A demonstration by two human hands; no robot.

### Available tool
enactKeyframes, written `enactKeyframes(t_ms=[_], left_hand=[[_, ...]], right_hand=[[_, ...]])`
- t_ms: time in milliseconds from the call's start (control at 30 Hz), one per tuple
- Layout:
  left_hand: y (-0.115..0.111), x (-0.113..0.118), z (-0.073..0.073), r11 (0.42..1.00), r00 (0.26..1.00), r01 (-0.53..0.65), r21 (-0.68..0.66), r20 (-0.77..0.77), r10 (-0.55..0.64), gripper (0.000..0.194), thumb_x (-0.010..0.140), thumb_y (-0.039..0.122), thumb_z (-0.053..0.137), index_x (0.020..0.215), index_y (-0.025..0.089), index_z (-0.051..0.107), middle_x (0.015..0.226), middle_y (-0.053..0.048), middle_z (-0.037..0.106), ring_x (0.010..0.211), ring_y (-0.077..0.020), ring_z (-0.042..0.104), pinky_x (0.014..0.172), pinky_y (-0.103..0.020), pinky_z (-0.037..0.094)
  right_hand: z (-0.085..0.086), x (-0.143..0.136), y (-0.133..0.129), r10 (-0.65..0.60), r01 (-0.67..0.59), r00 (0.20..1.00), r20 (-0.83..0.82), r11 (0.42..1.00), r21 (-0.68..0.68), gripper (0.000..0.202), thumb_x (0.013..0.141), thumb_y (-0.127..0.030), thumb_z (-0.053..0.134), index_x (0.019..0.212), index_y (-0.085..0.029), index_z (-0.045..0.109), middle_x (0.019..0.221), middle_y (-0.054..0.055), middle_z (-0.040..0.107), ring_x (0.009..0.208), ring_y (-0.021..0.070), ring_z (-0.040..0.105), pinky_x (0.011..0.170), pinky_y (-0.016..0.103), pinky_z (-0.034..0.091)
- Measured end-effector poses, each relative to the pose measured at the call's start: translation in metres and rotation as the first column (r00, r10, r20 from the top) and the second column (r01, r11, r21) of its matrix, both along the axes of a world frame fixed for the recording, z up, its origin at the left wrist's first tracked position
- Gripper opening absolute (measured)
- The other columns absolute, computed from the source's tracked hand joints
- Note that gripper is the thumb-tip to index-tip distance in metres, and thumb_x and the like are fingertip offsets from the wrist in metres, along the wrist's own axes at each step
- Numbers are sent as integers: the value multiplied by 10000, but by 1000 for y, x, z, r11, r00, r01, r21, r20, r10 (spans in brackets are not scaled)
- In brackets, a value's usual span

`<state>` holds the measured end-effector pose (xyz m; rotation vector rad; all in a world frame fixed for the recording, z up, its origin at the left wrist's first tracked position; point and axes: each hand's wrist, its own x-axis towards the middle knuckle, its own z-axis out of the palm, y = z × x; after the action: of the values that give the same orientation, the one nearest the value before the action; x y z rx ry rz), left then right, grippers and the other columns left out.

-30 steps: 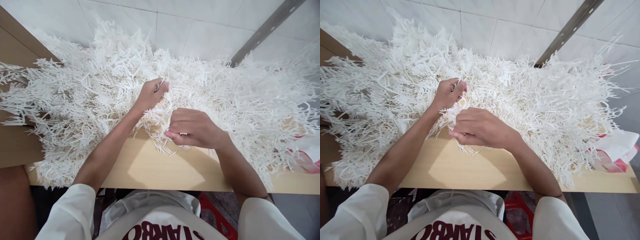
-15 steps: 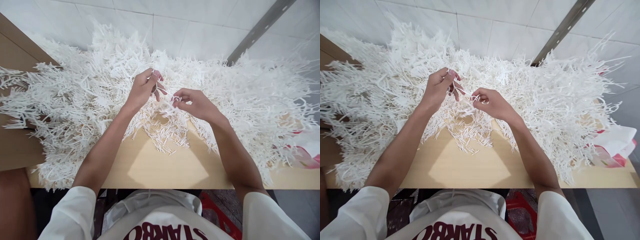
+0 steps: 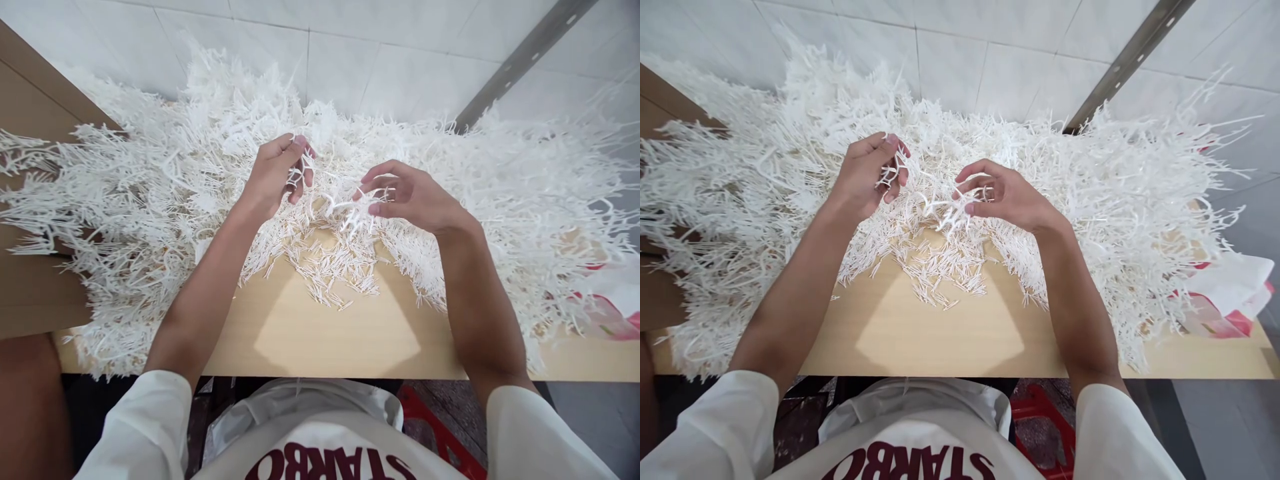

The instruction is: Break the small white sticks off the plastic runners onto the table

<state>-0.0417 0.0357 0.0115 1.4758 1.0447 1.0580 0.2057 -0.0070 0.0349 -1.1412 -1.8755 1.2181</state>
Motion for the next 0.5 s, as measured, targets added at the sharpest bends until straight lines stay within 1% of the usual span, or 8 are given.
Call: enactKeyframes(t_ms=[67,167,233,333,433,500], left_hand=[[2,-5,1,999,1000,8,-46,-10,-9,313,927,491,399,874,212,531,632,5,596,382,-52,465,353,-191,298],[3,-8,3,994,999,26,-108,-35,-30,293,912,471,429,855,205,540,635,-3,608,384,-55,463,362,-200,318],[3,-8,2,993,999,22,-120,-46,-28,286,905,462,442,839,201,538,631,-6,611,392,-61,477,371,-201,339],[0,-4,2,995,998,19,-94,-50,-24,339,905,493,436,785,190,531,643,-23,623,443,-74,533,426,-210,412],[-3,-1,3,998,998,34,-49,-55,-37,370,913,495,430,748,180,534,665,-41,639,561,-95,619,552,-222,494],[-3,0,3,999,997,31,-33,-74,-33,375,914,497,433,748,179,543,658,-43,641,623,-109,653,601,-225,509]], right_hand=[[-5,3,5,-68,68,998,-19,997,31,441,650,-455,793,981,-239,597,980,43,656,764,150,637,575,300,504],[-15,5,13,-226,230,973,-52,971,67,378,738,-520,703,962,-244,573,895,24,651,580,107,607,472,284,453],[-21,4,17,-304,309,951,-62,946,97,379,773,-560,650,979,-256,554,849,15,646,528,100,590,424,273,419],[-26,2,19,-327,328,945,-30,935,136,392,772,-580,643,973,-256,553,778,7,629,516,104,574,405,270,396],[-25,0,17,-364,364,931,-30,918,157,377,780,-592,628,927,-253,557,653,-24,556,460,82,492,386,263,365],[-24,-1,15,-398,401,916,-48,903,152,368,788,-593,620,911,-252,557,610,-37,519,446,75,459,376,253,341]])
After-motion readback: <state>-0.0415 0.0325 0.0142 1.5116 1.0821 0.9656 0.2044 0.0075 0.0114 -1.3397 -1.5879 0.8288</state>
